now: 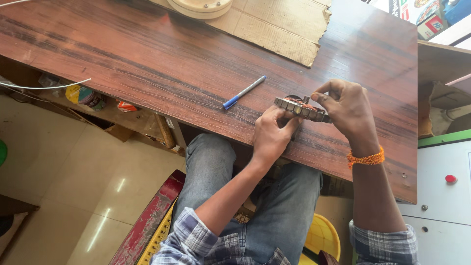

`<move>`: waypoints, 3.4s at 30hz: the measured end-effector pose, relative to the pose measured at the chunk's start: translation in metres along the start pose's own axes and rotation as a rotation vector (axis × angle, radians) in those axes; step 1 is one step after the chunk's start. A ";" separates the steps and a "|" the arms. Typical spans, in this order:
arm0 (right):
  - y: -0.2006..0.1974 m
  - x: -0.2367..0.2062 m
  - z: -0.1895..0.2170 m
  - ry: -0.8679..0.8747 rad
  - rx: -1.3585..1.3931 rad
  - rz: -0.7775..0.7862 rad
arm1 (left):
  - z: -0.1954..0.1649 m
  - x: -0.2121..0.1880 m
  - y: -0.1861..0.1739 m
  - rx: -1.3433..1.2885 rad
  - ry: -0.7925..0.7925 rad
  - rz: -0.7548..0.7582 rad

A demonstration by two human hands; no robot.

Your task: The person sits at a wooden workbench and works on a small pump rotor assembly with copper windings, holding it steady while fitting and pressing components onto it by hand. They occasionally reposition the part and briefly pick up and set down a pen-like object before resuming fitting components.

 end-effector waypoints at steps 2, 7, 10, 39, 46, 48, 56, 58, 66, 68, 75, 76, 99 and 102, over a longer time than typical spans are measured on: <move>0.000 -0.001 -0.008 0.021 0.054 -0.001 | 0.001 0.000 0.004 -0.026 -0.020 -0.027; -0.005 -0.006 -0.029 0.106 0.029 -0.069 | 0.007 -0.009 0.010 0.016 -0.023 -0.076; -0.006 -0.009 -0.043 0.144 0.071 -0.088 | 0.003 -0.013 0.005 0.161 0.056 -0.132; -0.002 -0.093 0.001 -0.068 0.457 -0.096 | -0.004 0.051 -0.015 0.147 0.511 0.524; 0.002 -0.101 0.011 0.160 0.340 -0.347 | 0.000 0.052 -0.012 0.176 0.501 0.525; 0.000 -0.099 0.012 0.263 0.192 -0.297 | -0.001 0.052 -0.011 0.181 0.516 0.523; -0.021 -0.074 0.006 0.128 0.459 -0.260 | -0.003 0.049 -0.010 0.223 0.508 0.507; -0.022 -0.071 0.007 0.136 0.475 -0.291 | -0.003 0.048 -0.011 0.228 0.504 0.503; -0.039 -0.057 0.011 -0.024 -0.115 -0.219 | -0.003 0.049 -0.011 0.201 0.523 0.509; -0.048 -0.053 0.008 0.008 -0.149 -0.014 | -0.003 0.050 -0.011 0.190 0.534 0.511; -0.057 -0.057 0.008 0.041 -0.072 -0.047 | -0.004 0.048 -0.011 0.187 0.540 0.510; -0.056 -0.056 0.011 0.012 -0.019 -0.071 | -0.004 0.048 -0.011 0.183 0.527 0.513; 0.031 -0.113 -0.001 -0.200 -0.221 -0.265 | -0.010 0.054 -0.016 0.139 0.545 0.541; 0.036 -0.118 -0.006 -0.345 -0.015 -0.350 | -0.009 0.053 -0.014 0.136 0.514 0.540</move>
Point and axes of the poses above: each hand's wrist, its own x-axis towards the middle knuckle, its own y-axis out of the palm, z = x × y, the point moved 2 cm from there along x, towards the middle knuckle, and after that the axes turned 7 degrees about -y, right-handed, at the moved point
